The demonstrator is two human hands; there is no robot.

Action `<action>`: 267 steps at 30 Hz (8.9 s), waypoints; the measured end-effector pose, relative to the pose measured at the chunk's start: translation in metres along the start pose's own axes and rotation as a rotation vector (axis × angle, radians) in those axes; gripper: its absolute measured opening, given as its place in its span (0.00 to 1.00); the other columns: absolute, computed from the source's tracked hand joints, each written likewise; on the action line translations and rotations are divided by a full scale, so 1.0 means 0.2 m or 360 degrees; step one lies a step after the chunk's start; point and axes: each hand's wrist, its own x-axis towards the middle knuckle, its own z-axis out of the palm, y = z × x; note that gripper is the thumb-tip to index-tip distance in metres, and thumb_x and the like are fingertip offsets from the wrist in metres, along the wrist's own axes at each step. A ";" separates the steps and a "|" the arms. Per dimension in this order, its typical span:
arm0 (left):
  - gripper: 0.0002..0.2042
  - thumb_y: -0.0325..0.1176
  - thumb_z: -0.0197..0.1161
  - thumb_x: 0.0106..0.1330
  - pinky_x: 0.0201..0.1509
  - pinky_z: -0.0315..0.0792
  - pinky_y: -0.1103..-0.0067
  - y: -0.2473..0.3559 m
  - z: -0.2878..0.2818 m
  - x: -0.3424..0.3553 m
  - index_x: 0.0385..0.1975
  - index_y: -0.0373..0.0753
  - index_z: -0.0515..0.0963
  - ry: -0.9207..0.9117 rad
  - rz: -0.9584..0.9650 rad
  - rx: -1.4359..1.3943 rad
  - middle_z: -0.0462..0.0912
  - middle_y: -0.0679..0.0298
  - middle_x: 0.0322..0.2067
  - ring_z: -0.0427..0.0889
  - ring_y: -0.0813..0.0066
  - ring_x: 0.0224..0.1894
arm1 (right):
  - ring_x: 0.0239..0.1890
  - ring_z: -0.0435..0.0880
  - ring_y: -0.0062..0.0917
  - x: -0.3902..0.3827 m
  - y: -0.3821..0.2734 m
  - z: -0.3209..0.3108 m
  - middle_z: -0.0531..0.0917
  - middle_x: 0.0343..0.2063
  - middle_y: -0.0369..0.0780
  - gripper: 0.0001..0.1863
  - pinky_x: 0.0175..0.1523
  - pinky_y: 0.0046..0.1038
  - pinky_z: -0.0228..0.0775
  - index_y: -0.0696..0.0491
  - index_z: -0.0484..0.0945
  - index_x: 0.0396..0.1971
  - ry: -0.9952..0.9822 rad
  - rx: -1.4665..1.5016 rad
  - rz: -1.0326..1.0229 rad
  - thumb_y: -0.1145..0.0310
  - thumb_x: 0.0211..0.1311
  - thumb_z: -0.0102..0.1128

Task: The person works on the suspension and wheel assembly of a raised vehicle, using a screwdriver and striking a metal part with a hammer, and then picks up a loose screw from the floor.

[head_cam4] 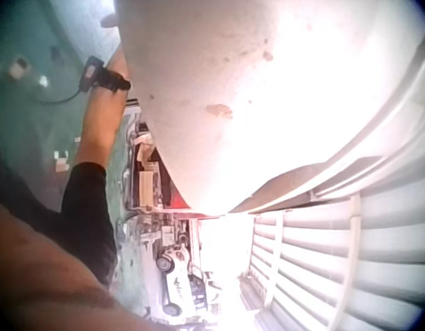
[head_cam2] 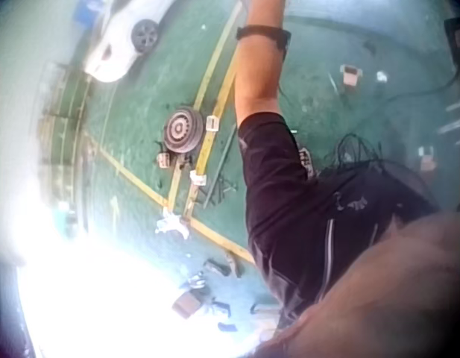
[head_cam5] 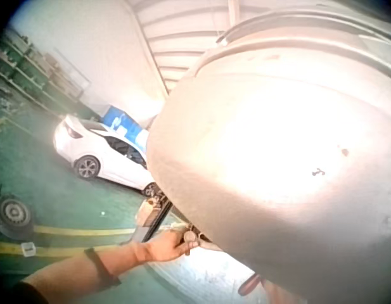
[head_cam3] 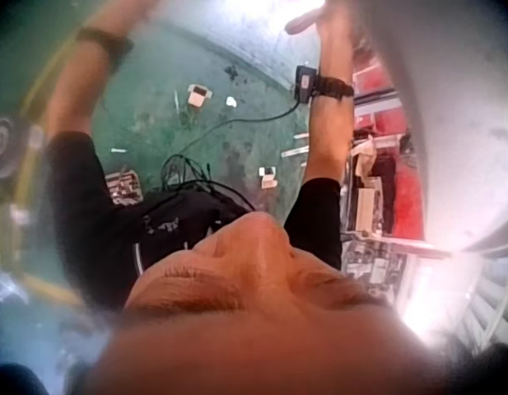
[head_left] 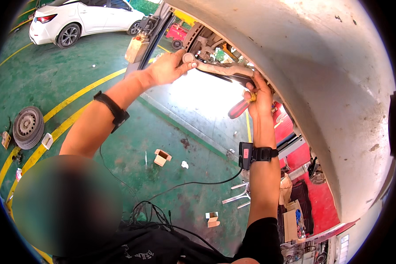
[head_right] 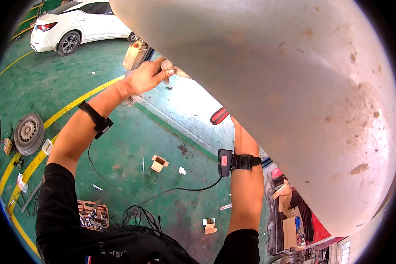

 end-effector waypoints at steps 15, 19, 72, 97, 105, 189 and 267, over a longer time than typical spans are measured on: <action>0.28 0.59 0.46 0.69 0.26 0.70 0.81 -0.02 0.10 0.06 0.49 0.38 0.71 -0.0049 -0.0427 -0.0815 0.76 0.63 0.22 0.75 0.79 0.25 | 0.25 0.67 0.15 0.00 -0.01 0.00 0.76 0.29 0.32 0.08 0.19 0.16 0.56 0.49 0.77 0.36 -0.0009 0.0095 0.0139 0.64 0.60 0.62; 0.31 0.62 0.48 0.66 0.27 0.73 0.80 0.12 0.00 0.09 0.50 0.36 0.70 -0.0232 -0.1073 -0.1136 0.79 0.61 0.23 0.78 0.77 0.27 | 0.25 0.68 0.15 -0.01 -0.01 0.01 0.76 0.28 0.31 0.08 0.20 0.16 0.56 0.48 0.77 0.36 -0.0004 0.0102 0.0107 0.63 0.60 0.62; 0.15 0.43 0.53 0.60 0.35 0.72 0.61 0.05 0.03 0.21 0.29 0.39 0.82 0.0208 0.0650 0.1210 0.82 0.51 0.25 0.82 0.57 0.29 | 0.20 0.61 0.17 0.27 0.06 -0.26 0.71 0.22 0.37 0.10 0.23 0.16 0.53 0.58 0.74 0.40 -0.0237 -0.0124 0.0258 0.67 0.66 0.55; 0.08 0.33 0.44 0.71 0.08 0.53 0.89 -0.28 0.18 0.32 0.33 0.52 0.73 -0.0314 -0.0820 -0.2085 0.77 0.64 0.21 0.70 0.83 0.13 | 0.27 0.71 0.15 0.11 0.07 -0.12 0.76 0.35 0.32 0.13 0.18 0.15 0.57 0.51 0.74 0.43 0.0020 -0.0002 0.0102 0.62 0.62 0.61; 0.15 0.31 0.45 0.68 0.41 0.71 0.78 -0.25 0.15 0.18 0.50 0.46 0.77 -0.0177 -0.0333 -0.1711 0.78 0.69 0.49 0.74 0.80 0.48 | 0.18 0.69 0.14 0.06 0.05 -0.08 0.78 0.28 0.33 0.09 0.14 0.15 0.55 0.51 0.75 0.38 0.0046 0.0036 0.0015 0.62 0.65 0.58; 0.26 0.36 0.68 0.59 0.32 0.74 0.81 -0.44 0.12 0.49 0.50 0.33 0.62 -0.1430 0.0826 -0.1866 0.79 0.57 0.33 0.81 0.74 0.33 | 0.24 0.79 0.24 -0.07 0.28 0.84 0.80 0.29 0.40 0.21 0.23 0.23 0.70 0.57 0.74 0.34 0.1512 0.0060 -0.0061 0.51 0.61 0.60; 0.14 0.43 0.58 0.68 0.17 0.59 0.88 -1.87 0.25 0.18 0.30 0.37 0.72 -0.2506 -0.0859 -0.1914 0.67 0.74 0.17 0.66 0.88 0.15 | 0.17 0.70 0.13 0.13 0.56 1.37 0.75 0.24 0.33 0.13 0.18 0.14 0.60 0.55 0.72 0.34 0.1955 0.0622 -0.0917 0.59 0.64 0.55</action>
